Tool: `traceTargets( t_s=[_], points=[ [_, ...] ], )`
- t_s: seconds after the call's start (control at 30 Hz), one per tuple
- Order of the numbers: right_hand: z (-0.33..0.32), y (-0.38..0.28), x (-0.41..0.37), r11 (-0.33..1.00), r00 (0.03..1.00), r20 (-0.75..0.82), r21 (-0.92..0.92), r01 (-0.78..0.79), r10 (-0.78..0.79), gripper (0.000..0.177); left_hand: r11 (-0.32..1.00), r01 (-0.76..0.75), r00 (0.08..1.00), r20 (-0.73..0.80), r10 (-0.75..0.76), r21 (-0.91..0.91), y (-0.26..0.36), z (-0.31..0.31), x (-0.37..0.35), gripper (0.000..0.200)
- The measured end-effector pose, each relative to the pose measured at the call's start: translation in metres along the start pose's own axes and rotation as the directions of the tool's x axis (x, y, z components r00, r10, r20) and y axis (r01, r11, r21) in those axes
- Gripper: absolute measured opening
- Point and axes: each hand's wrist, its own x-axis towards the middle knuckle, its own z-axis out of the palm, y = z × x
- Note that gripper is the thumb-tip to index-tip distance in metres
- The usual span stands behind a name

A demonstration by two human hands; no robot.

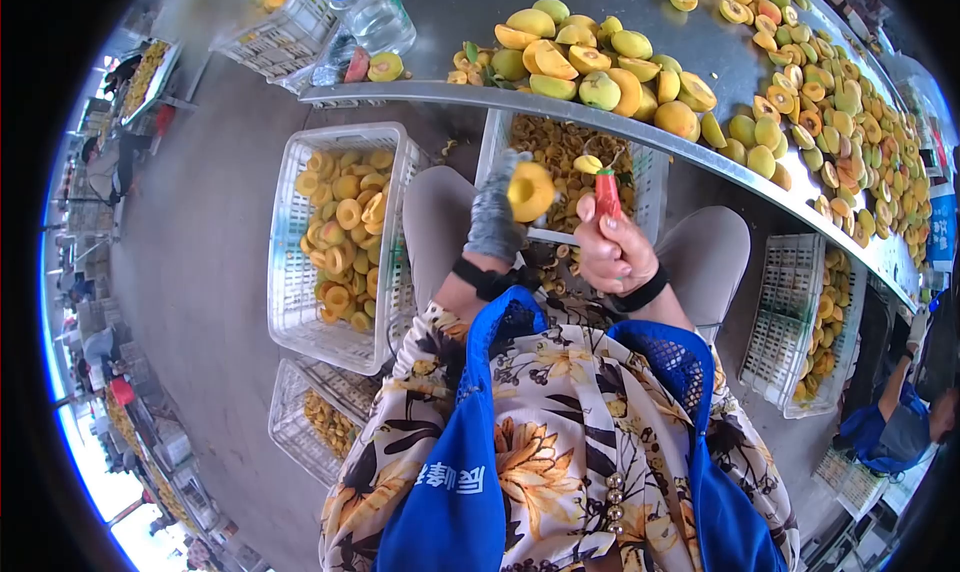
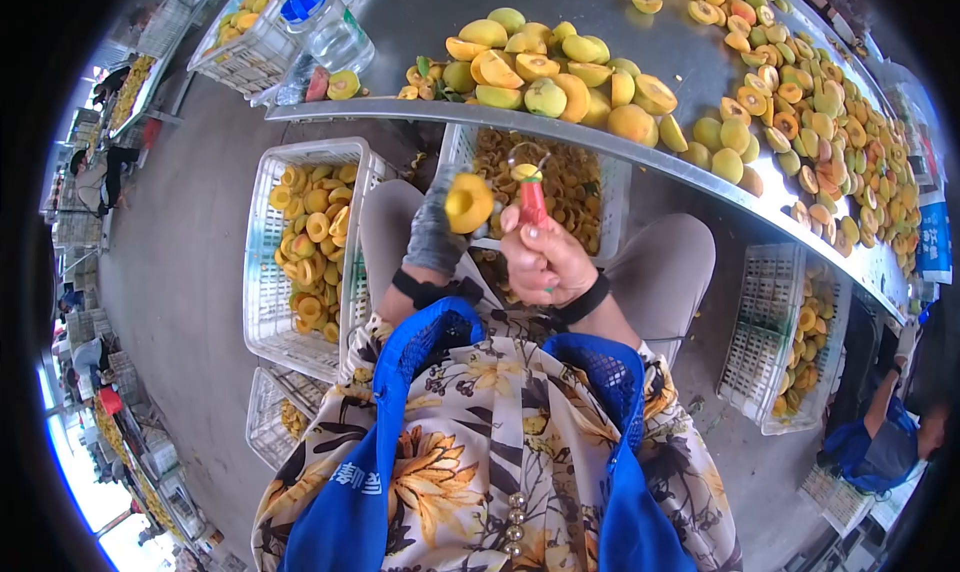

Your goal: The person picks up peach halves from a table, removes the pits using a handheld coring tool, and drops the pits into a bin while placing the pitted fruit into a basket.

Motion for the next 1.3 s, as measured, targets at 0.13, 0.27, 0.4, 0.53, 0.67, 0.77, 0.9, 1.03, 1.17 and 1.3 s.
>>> traceTargets(
  t_s=[0.13,0.27,0.4,0.53,0.67,0.77,0.9,1.03,1.17,1.3],
  points=[
    [-0.04,-0.013,0.002,0.512,0.773,-0.53,-0.798,-0.316,-0.348,0.019,0.934,-0.334,0.942,0.007,0.336,0.127,0.063,-0.052,-0.006,0.034],
    [-0.073,-0.012,-0.011,0.164,0.62,-0.512,-0.832,-0.53,-0.594,0.029,0.496,-0.629,0.659,0.072,0.748,0.598,0.136,-0.126,0.007,0.032],
    [-0.069,0.007,-0.005,0.171,0.624,-0.564,-0.8,-0.575,-0.541,0.03,-0.241,-0.353,0.447,0.389,0.805,0.904,0.157,-0.06,0.01,0.036],
    [-0.093,0.032,-0.005,0.009,0.765,-0.357,-0.909,-0.417,-0.536,0.03,-0.39,-0.339,0.656,0.512,0.554,0.856,0.125,0.069,0.044,0.044],
    [-0.066,0.032,-0.013,-0.107,0.802,-0.257,-0.924,-0.368,-0.539,0.028,-0.494,-0.152,0.896,0.33,0.297,0.856,0.086,0.139,0.109,0.063],
    [-0.06,0.026,-0.023,-0.17,0.799,-0.177,-0.929,-0.328,-0.575,0.027,-0.431,-0.217,0.915,0.337,0.223,0.876,0.082,0.133,0.138,0.056],
    [-0.042,0.008,-0.022,0.164,0.693,-0.274,-0.961,-0.222,-0.667,0.03,0.247,-0.715,0.665,0.526,0.531,0.654,0.085,0.084,0.128,0.041],
    [-0.004,-0.018,0.006,-0.076,0.614,-0.033,-0.986,-0.15,-0.788,0.057,0.759,-0.439,0.878,0.409,0.249,0.481,0.095,0.081,0.031,0.045],
    [0.005,-0.022,0.032,0.036,0.595,-0.012,-0.999,0.028,-0.804,0.059,0.903,-0.304,0.93,0.301,0.212,0.304,0.063,0.073,-0.015,0.043],
    [-0.006,-0.022,0.03,0.068,0.631,0.006,-0.993,0.092,-0.776,0.051,0.862,-0.208,0.959,0.272,0.086,0.463,0.046,0.065,-0.038,0.033]
  ],
)
